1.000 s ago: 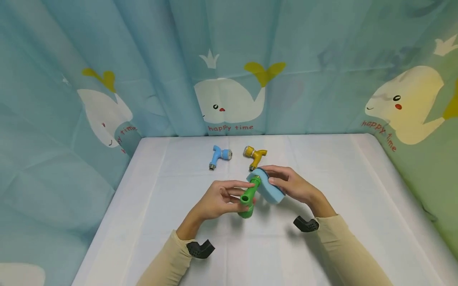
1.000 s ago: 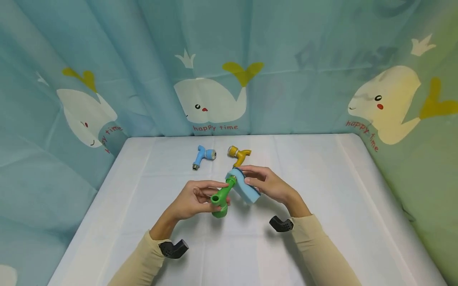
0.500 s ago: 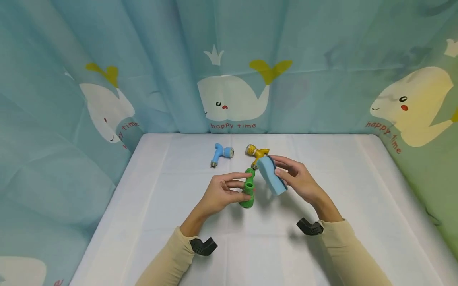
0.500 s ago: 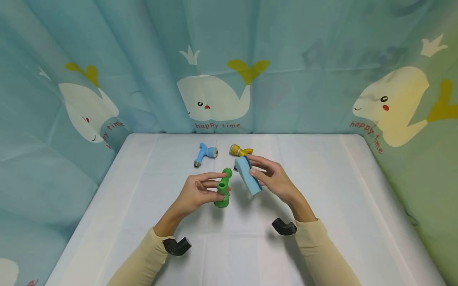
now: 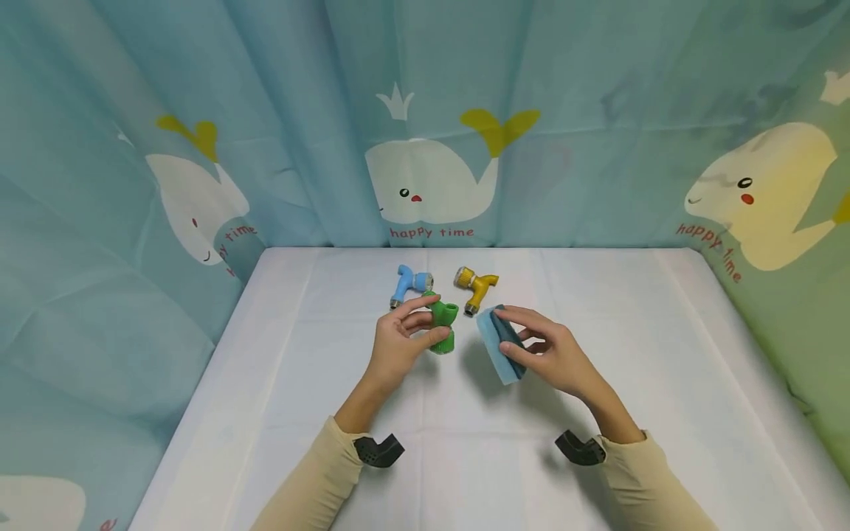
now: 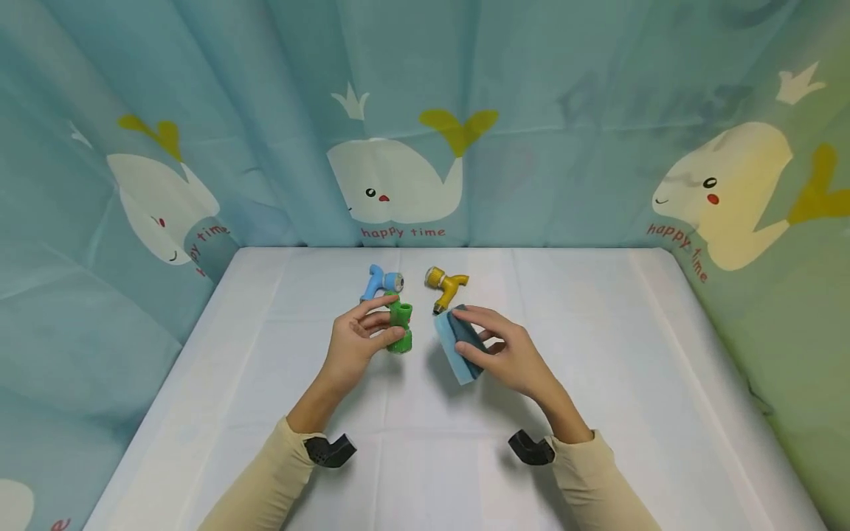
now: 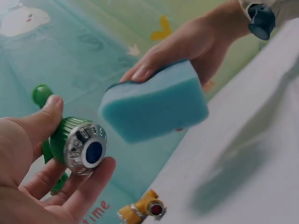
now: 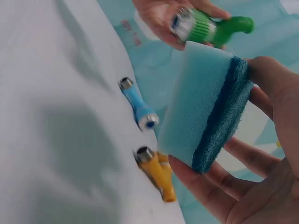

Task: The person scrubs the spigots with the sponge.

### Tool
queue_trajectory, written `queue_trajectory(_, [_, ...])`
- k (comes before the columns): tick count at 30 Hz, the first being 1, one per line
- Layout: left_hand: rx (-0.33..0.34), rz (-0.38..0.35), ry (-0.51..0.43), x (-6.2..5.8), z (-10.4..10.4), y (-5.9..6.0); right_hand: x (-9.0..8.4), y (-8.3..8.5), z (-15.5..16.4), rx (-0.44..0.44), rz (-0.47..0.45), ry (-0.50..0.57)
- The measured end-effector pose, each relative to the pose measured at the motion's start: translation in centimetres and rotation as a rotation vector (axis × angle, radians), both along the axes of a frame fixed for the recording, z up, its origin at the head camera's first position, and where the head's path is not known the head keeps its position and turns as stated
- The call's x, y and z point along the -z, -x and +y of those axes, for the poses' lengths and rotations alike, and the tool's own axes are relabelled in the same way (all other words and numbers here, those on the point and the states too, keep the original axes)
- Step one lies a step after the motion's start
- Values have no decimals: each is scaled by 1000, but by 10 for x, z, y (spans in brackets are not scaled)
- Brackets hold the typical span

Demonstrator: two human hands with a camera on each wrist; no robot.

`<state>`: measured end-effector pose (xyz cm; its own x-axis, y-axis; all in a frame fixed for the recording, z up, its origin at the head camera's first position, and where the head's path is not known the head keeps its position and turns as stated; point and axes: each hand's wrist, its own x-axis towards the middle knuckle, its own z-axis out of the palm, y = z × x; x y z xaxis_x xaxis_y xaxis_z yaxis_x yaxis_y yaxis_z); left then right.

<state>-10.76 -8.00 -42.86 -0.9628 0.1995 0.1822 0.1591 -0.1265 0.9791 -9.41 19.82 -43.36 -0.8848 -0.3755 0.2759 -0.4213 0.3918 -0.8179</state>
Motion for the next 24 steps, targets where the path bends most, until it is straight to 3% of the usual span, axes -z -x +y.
queue_trajectory(5, [34, -152, -113, 6, -3, 4, 10, -5, 10, 11, -58, 26])
queue_trajectory(11, [69, -278, -237, 11, -5, 6, 17, -9, 12, 0, -56, 16])
queue_trajectory(18, [112, -335, -368, 12, -5, 6, 18, -10, 16, -1, -53, 13])
queue_trajectory(24, [96, -341, -320, 14, -4, 7, 20, -11, 19, 2, -49, 10])
